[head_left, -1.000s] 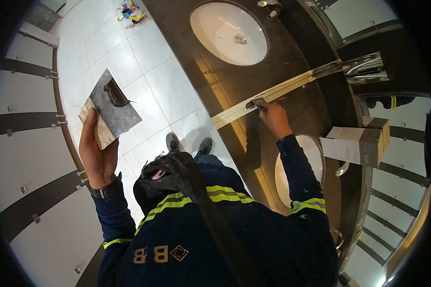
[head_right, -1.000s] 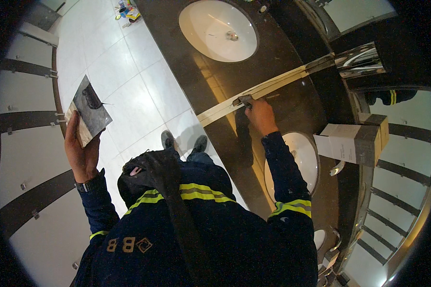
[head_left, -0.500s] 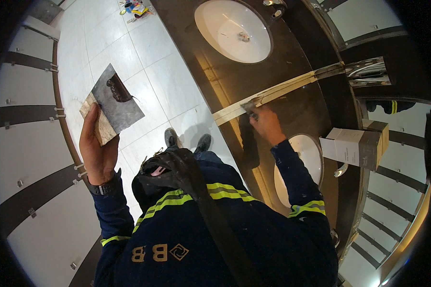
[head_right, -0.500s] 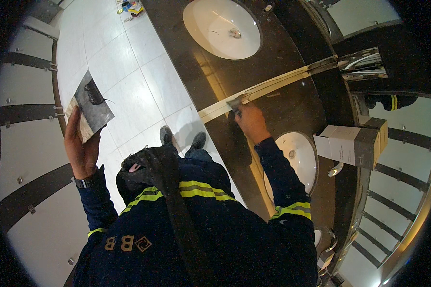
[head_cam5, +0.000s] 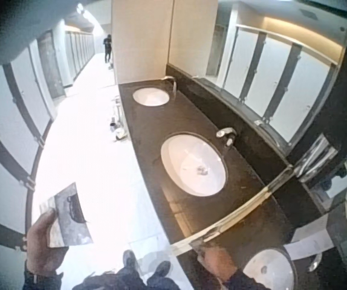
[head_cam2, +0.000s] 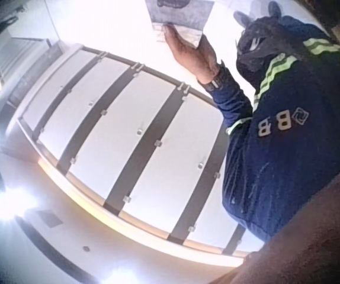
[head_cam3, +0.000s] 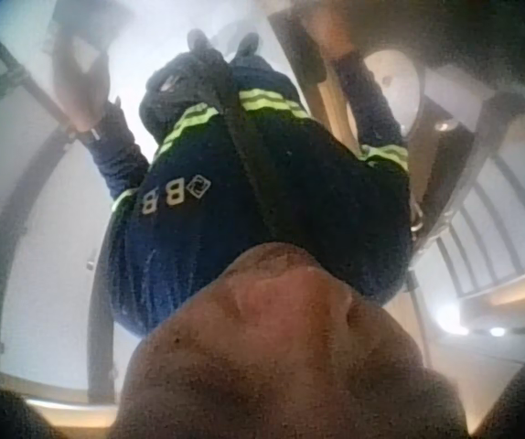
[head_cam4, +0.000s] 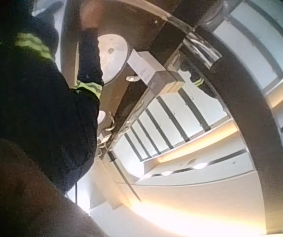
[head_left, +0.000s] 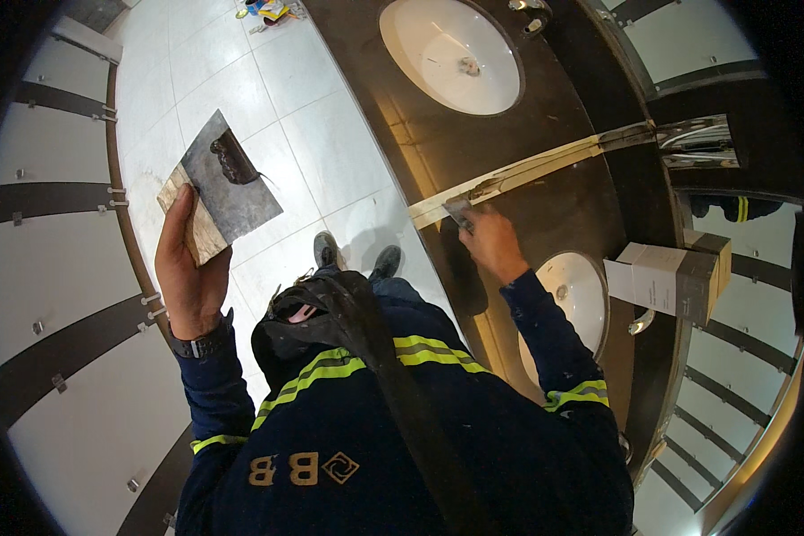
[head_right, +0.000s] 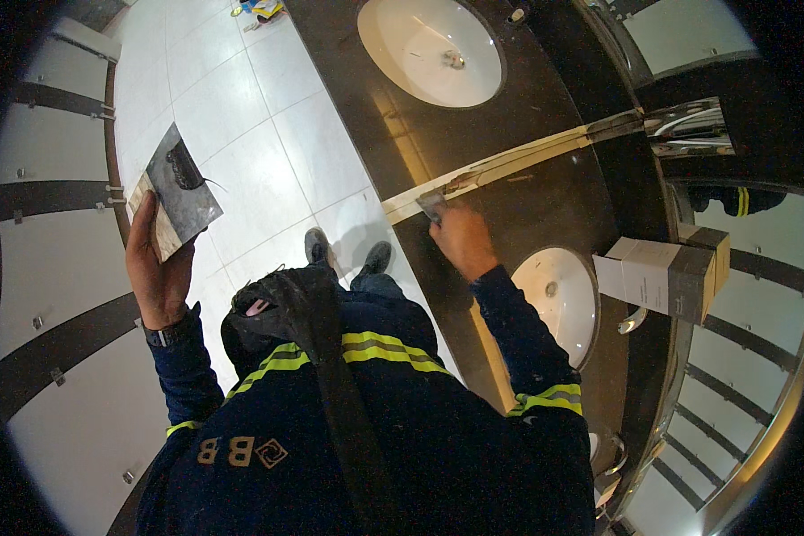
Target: The person scoops a dark sealant from a putty knife onto a wooden board, then uses the knife to spread the sealant into the seam between two countertop sections in a public restroom. The person repeatedly reloads the knife and continues applying the sealant along the seam.
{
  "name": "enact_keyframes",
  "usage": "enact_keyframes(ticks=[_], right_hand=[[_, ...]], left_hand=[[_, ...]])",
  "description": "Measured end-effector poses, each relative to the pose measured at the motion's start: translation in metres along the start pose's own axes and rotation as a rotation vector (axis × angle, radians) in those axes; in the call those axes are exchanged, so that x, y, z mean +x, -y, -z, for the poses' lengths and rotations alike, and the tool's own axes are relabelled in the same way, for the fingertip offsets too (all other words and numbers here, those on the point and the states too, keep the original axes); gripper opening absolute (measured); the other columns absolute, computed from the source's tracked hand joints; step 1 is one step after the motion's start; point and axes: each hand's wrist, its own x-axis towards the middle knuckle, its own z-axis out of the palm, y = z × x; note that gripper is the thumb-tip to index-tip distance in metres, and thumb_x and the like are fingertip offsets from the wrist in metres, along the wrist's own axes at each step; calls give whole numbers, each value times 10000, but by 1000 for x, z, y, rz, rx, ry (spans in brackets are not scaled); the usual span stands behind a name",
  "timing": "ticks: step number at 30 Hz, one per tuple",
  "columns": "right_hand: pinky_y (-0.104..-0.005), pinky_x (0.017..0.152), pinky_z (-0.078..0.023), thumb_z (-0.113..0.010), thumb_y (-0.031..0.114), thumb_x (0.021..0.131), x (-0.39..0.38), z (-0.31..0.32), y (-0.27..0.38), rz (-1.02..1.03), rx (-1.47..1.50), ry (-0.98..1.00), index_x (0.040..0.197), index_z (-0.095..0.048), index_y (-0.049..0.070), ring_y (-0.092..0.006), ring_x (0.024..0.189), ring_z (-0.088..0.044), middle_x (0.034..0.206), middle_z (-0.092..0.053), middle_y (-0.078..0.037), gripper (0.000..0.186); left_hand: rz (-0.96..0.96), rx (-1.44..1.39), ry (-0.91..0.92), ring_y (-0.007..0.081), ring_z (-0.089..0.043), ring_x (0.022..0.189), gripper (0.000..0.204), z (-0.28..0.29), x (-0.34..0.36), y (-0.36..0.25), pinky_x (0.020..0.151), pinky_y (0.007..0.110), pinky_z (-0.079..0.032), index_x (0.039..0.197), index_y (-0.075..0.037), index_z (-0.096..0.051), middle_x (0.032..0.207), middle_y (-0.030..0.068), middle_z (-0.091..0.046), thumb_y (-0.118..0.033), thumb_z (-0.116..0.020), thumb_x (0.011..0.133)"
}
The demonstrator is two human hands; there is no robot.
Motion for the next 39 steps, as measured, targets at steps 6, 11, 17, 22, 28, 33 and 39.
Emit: enact_keyframes(ticks=[6, 11, 17, 22, 28, 33, 39], right_hand=[[-525, 811, -560, -683, 213, 864, -4, -11, 15, -46, -28, 95, 1100, -703, 49, -427, 893, -689, 940, -706, -243, 288], [-525, 823, -557, -688, 210, 859, -5, -15, 29, -10, 58, 68, 1139, -697, 61, -442, 908, -678, 969, -680, -255, 317], [-520, 835, -555, -699, 229, 866, -4, -22, 38, -8, 30, 136, 1249, -671, 94, -448, 931, -673, 1088, -649, -262, 407], [-523, 837, -555, -699, 241, 861, -14, -38, 38, -5, 71, 89, 1256, -662, 89, -451, 944, -672, 1110, -649, -263, 425], [-517, 888, -535, -677, 222, 876, -4, -4, 50, -34, 63, 134, 1198, -692, 97, -440, 990, -656, 1059, -663, -283, 346], [-525, 830, -547, -579, 219, 942, 7, 14, 8, -186, 152, -133, 1160, -687, 52, -439, 937, -670, 989, -678, -287, 295], [-536, 768, -554, -515, 198, 1001, 35, 35, -94, -306, -107, -209, 1014, -666, -21, -454, 857, -692, 893, -698, -271, 267]], left_hand=[[-16, 25, -54, 236, -644, 1176, 424, -3, 0, 3, 993, 385, -545, 1425, -2, -488, 1307, 159, -617, -239, -504, 1074], [7, -7, -47, 232, -645, 1163, 431, -2, 1, 2, 993, 392, -539, 1433, -8, -483, 1304, 154, -618, -243, -508, 1072], [16, -9, -33, 235, -647, 1159, 427, 5, 3, 0, 980, 382, -542, 1436, -13, -479, 1301, 151, -622, -244, -493, 1077], [29, -20, 3, 235, -644, 1164, 426, 0, 5, 1, 975, 384, -543, 1433, -15, -486, 1297, 148, -624, -252, -490, 1078], [14, 19, -45, 230, -623, 1181, 442, 4, 10, 1, 1009, 395, -516, 1438, -19, -482, 1322, 145, -604, -261, -514, 1070], [-11, 4, -55, 246, -593, 1234, 455, 10, 6, -2, 1038, 413, -500, 1453, -18, -469, 1350, 150, -587, -252, -521, 1066], [32, -36, -36, 257, -594, 1248, 461, 11, 10, 3, 1037, 410, -514, 1463, -4, -461, 1383, 177, -566, -226, -526, 1065]])
